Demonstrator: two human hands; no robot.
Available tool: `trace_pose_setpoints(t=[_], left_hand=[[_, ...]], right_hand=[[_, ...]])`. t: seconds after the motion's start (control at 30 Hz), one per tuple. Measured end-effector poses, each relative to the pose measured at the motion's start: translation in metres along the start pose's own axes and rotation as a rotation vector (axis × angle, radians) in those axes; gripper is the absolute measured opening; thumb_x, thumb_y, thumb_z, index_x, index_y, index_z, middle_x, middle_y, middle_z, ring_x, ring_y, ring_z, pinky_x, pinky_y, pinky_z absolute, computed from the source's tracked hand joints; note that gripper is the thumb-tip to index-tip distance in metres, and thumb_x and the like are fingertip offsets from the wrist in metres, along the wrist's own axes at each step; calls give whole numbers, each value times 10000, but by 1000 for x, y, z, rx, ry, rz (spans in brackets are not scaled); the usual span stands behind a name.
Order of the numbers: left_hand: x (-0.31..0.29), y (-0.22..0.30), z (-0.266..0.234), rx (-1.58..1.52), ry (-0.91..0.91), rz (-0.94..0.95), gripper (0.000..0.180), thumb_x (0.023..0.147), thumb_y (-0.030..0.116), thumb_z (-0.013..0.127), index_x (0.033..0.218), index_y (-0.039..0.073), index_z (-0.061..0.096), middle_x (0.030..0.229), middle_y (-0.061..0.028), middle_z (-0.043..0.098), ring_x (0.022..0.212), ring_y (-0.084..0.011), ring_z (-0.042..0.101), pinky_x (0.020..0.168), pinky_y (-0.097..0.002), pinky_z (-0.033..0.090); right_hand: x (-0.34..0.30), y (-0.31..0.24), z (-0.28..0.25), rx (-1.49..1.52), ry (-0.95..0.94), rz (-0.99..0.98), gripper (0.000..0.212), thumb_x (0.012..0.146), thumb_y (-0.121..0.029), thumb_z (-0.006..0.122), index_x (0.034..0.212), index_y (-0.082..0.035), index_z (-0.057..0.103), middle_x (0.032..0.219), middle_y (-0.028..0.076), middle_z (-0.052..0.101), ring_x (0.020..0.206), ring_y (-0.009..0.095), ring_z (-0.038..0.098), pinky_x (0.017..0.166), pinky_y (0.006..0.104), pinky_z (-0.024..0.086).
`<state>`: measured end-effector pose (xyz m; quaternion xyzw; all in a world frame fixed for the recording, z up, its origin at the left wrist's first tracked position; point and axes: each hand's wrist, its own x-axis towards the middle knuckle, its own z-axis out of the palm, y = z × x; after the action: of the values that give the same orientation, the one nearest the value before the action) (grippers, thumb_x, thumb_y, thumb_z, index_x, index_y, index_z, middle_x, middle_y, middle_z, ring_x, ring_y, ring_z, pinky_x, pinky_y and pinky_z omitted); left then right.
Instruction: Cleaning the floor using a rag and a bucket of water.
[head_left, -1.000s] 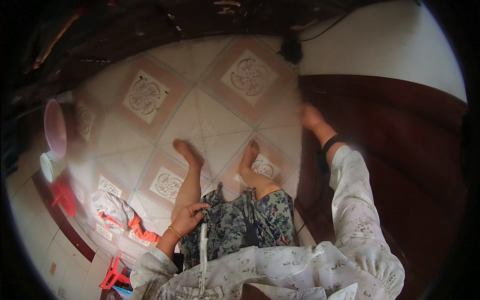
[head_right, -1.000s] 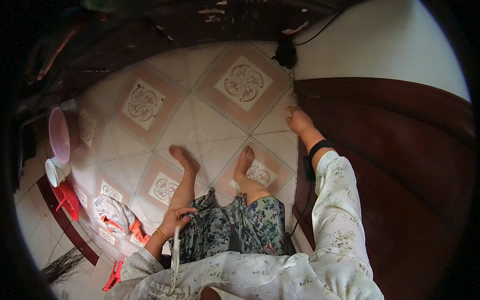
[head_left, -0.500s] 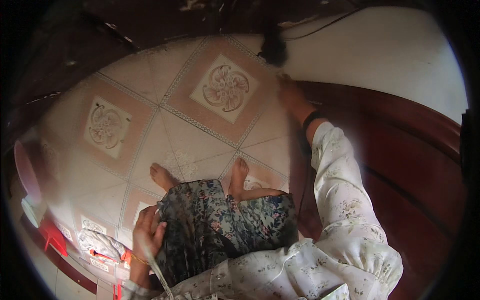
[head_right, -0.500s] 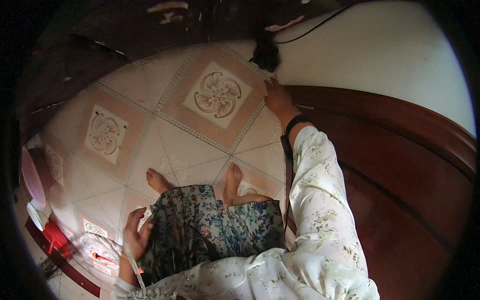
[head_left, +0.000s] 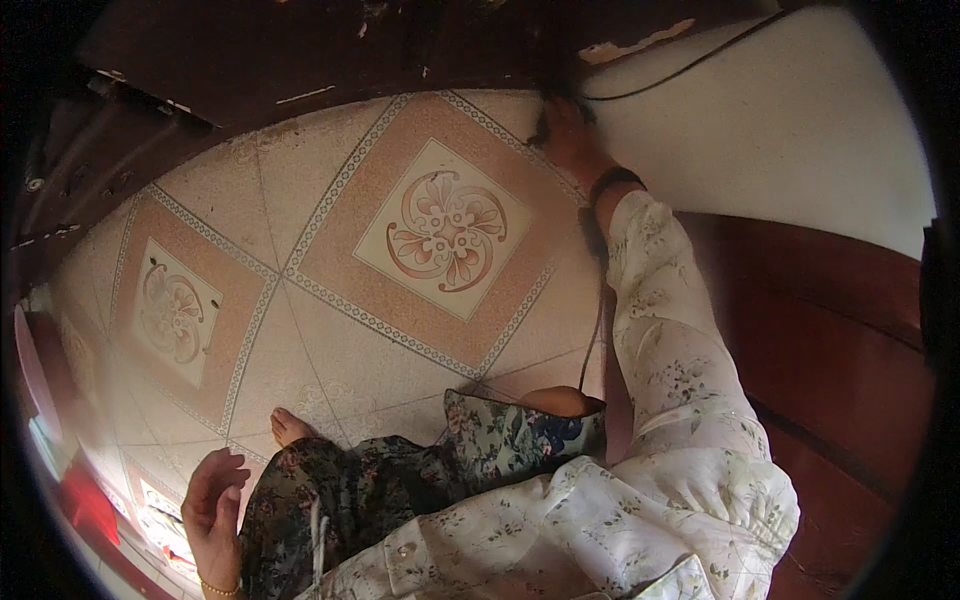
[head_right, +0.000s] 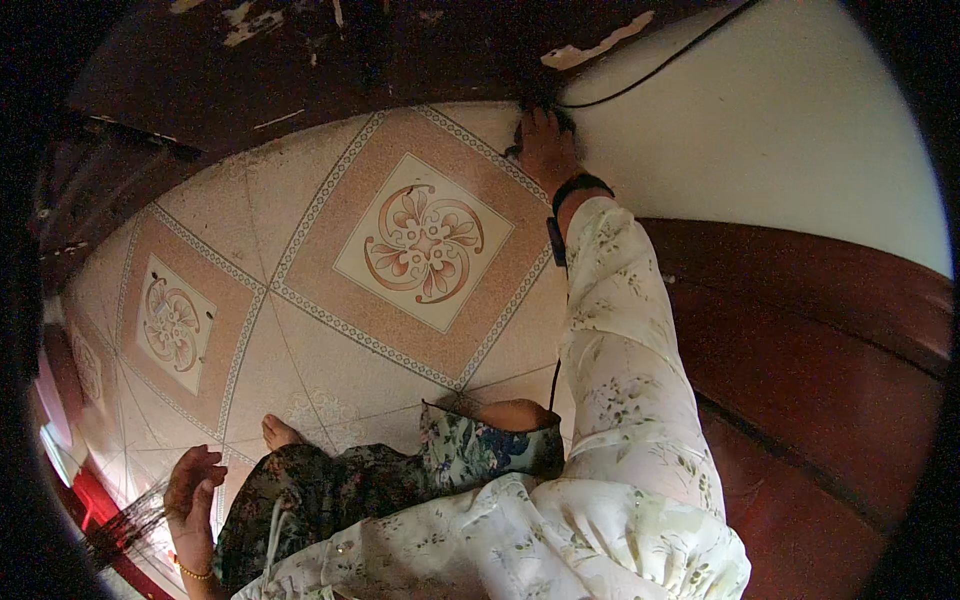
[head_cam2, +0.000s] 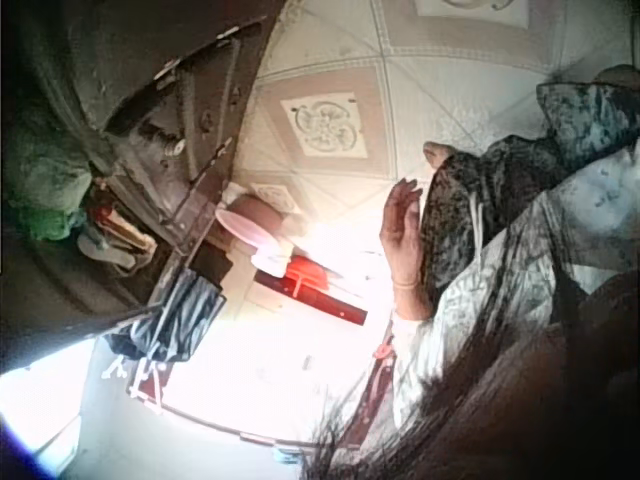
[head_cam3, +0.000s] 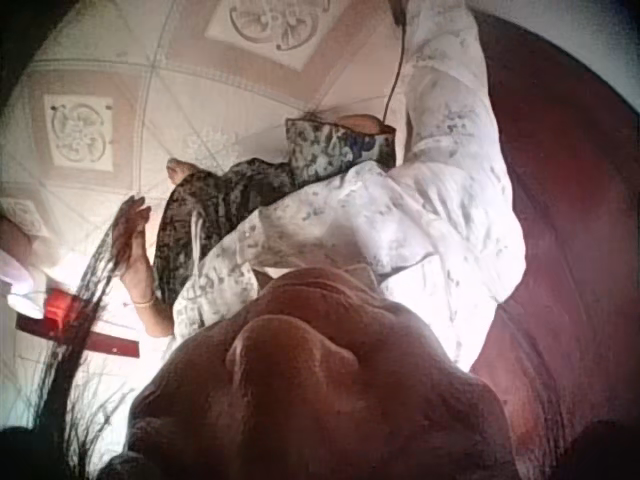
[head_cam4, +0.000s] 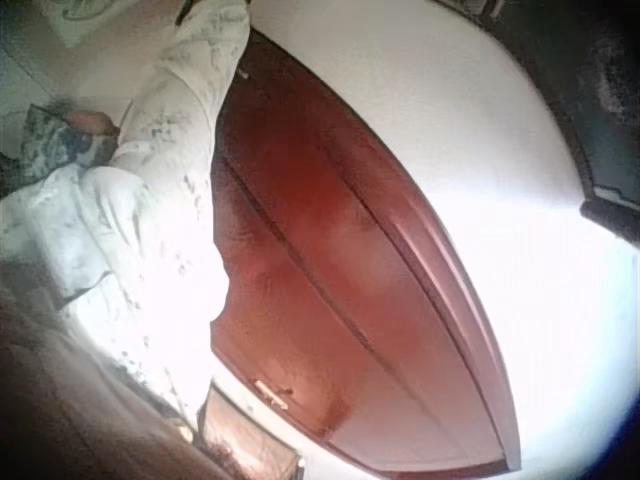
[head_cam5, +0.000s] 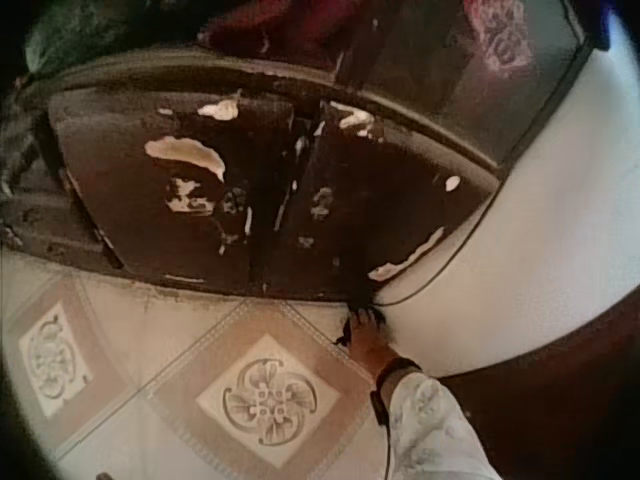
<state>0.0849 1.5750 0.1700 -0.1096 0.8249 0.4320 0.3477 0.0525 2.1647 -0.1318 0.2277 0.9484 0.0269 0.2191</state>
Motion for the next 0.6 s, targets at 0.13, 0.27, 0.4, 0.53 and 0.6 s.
trace_pose_setpoints(t=[0.13,0.27,0.4,0.53,0.6], left_hand=[[2,-2,7,-14,12,34,371,917,170,577,1233,-13,509,1048,-134,624,886,-190,609,825,-327,498],[6,7,23,3,62,-40,399,903,203,613,1220,-19,515,1014,-113,635,855,-166,607,800,-302,502],[20,19,39,25,-11,-22,425,892,239,632,1205,-24,519,1014,-108,632,857,-169,609,800,-298,500],[17,38,52,-9,-98,30,417,897,247,625,1190,-30,519,1007,-112,633,864,-178,612,798,-303,501],[7,44,50,0,-63,29,388,913,211,591,1205,-29,507,1012,-125,627,868,-189,613,788,-321,513]], right_hand=[[41,57,25,36,-2,3,699,900,-210,535,1470,-65,158,1512,155,196,1364,352,257,1092,485,292],[44,39,14,-43,-10,-130,754,857,-223,606,1440,9,188,1455,195,289,1314,358,332,1066,453,331],[31,44,27,-28,116,-89,742,824,-206,618,1418,16,232,1380,225,361,1280,371,359,1037,483,331],[5,63,59,115,282,-49,859,789,-288,666,1444,-8,184,1444,227,283,1324,385,296,1031,547,291],[-30,16,58,188,290,-20,891,778,-304,684,1449,-15,173,1460,218,258,1335,382,278,1030,568,282]])
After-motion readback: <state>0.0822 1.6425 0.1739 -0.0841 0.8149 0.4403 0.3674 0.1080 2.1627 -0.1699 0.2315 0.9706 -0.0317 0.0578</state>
